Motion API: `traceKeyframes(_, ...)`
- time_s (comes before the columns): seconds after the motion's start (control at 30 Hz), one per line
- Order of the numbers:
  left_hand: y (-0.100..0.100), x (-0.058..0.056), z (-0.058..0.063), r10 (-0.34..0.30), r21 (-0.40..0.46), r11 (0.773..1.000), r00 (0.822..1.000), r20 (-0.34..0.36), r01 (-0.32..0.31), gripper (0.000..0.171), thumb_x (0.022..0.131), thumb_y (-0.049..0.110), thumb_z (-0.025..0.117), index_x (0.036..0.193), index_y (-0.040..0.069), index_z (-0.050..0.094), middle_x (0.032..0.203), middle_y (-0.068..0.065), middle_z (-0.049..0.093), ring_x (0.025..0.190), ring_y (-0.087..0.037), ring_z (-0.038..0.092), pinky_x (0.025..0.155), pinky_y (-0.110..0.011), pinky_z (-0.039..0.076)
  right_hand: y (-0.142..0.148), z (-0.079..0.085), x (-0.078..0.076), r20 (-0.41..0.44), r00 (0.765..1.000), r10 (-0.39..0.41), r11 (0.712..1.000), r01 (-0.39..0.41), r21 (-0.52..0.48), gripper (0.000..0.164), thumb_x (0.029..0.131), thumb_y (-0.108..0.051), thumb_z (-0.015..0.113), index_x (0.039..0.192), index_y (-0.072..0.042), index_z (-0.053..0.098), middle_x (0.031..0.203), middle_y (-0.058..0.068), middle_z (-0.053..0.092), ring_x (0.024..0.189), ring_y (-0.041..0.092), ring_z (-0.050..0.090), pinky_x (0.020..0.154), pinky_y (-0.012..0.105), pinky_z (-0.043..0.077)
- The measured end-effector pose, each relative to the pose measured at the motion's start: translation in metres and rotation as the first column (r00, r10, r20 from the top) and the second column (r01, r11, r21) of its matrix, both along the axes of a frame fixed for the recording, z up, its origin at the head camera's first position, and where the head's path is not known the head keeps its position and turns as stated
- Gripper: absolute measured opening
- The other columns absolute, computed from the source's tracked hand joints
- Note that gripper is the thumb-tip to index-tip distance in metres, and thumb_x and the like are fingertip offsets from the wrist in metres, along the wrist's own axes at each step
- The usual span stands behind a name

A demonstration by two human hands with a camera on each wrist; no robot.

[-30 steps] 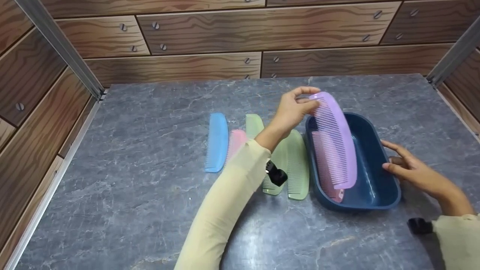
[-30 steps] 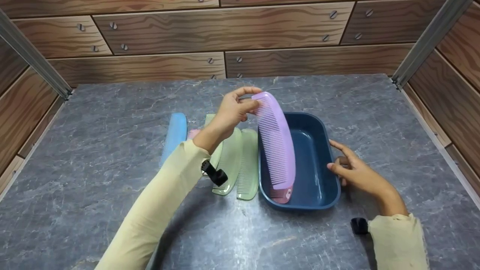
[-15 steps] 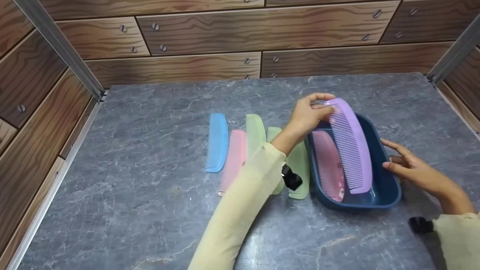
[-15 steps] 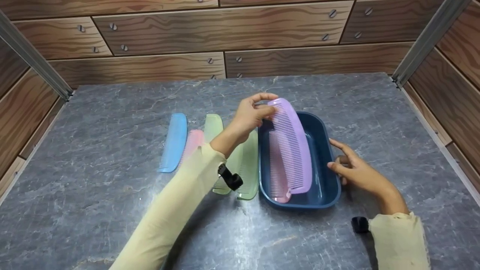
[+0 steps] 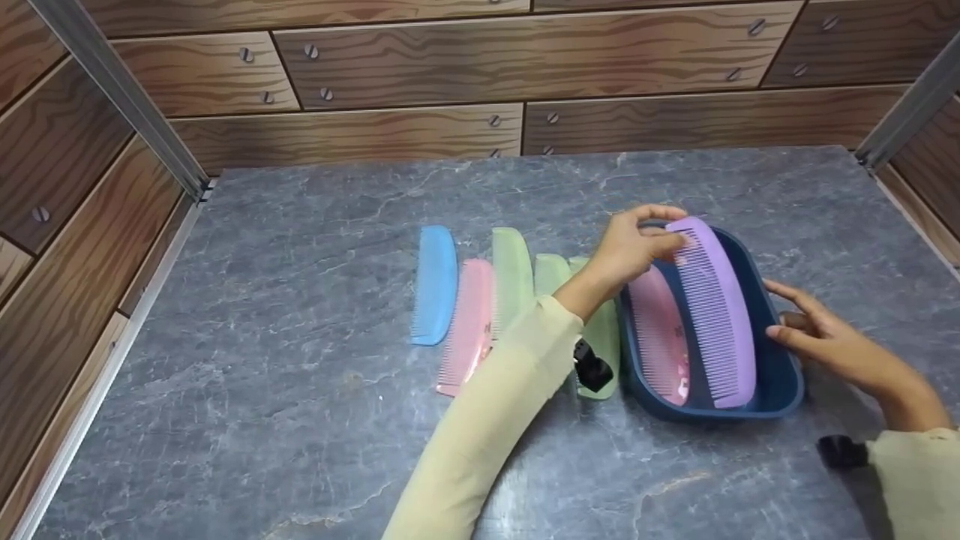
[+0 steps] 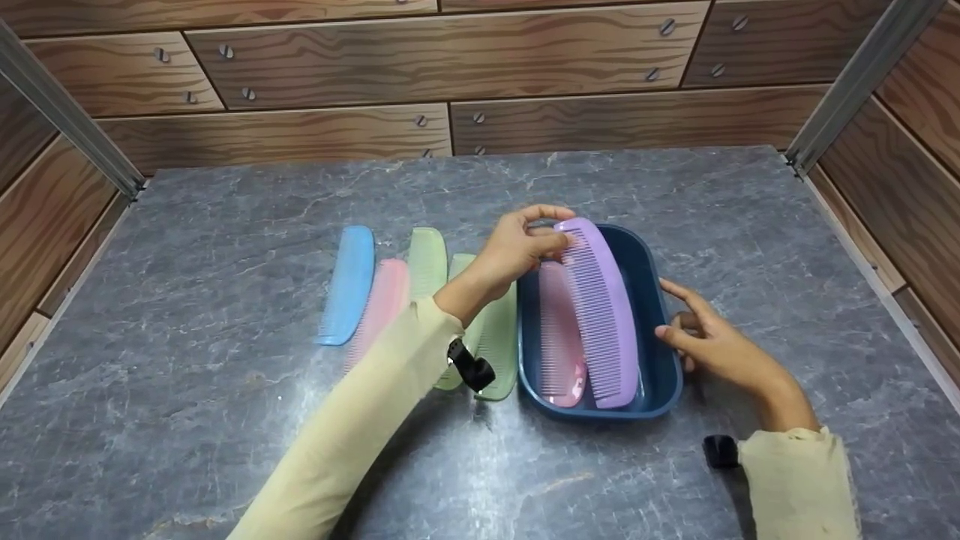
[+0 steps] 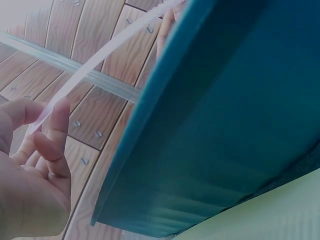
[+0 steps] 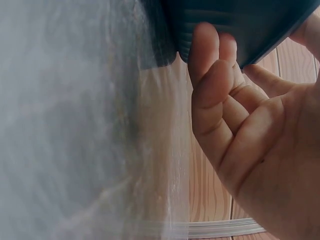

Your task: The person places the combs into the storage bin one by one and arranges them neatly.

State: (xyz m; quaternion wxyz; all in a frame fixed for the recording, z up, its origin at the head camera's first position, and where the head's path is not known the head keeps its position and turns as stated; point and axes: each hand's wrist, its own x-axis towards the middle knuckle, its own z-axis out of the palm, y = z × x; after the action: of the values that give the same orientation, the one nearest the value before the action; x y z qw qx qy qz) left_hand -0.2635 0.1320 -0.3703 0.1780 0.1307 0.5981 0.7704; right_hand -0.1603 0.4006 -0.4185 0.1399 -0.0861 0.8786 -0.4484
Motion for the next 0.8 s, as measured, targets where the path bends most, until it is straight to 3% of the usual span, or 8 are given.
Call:
traceKeyframes(0.17,0.0006,0.0022,-0.0012,-0.014,-0.102,0.995,1.0,-0.022,0.012,0.026,0.085,0.001,0.068,0.111,0.005,0.066,0.094,-0.019,0.073,0.055,-0.008,0.062,0.045,-0.019,0.032,0.0005,-0.0001,0.0005,-0.013,1.0,0.004,1.0,-0.004,0.01,0.065,0.101,-0.015,0.048,0.155,-0.019,0.011,0.107,-0.023,0.056,0.095,-0.003,0.061,0.073,0.022,0.053)
traceKeyframes(0.53,0.0045,0.0047,-0.0028,-0.078,-0.142,0.987,0.997,-0.008,0.076,0.033,0.085,-0.002,0.068,0.117,0.006,0.065,0.097,-0.018,0.073,0.065,-0.017,0.07,0.046,-0.019,0.036,0.0007,0.001,0.0005,0.011,1.0,0.013,1.0,-0.012,-0.012,0.065,0.102,-0.015,0.046,0.155,-0.019,0.008,0.11,-0.02,0.056,0.099,-0.005,0.059,0.075,0.022,0.053)
traceKeyframes(0.8,0.0053,0.0051,-0.004,-0.112,-0.127,0.986,0.993,-0.037,0.106,0.041,0.08,-0.01,0.065,0.119,0.003,0.064,0.087,-0.014,0.072,0.057,-0.008,0.062,0.048,-0.018,0.039,-0.0002,0.0017,0.0,0.006,1.0,0.016,1.0,-0.016,-0.018,0.065,0.102,-0.014,0.046,0.155,-0.017,0.009,0.108,-0.017,0.058,0.098,-0.004,0.06,0.075,0.022,0.053)
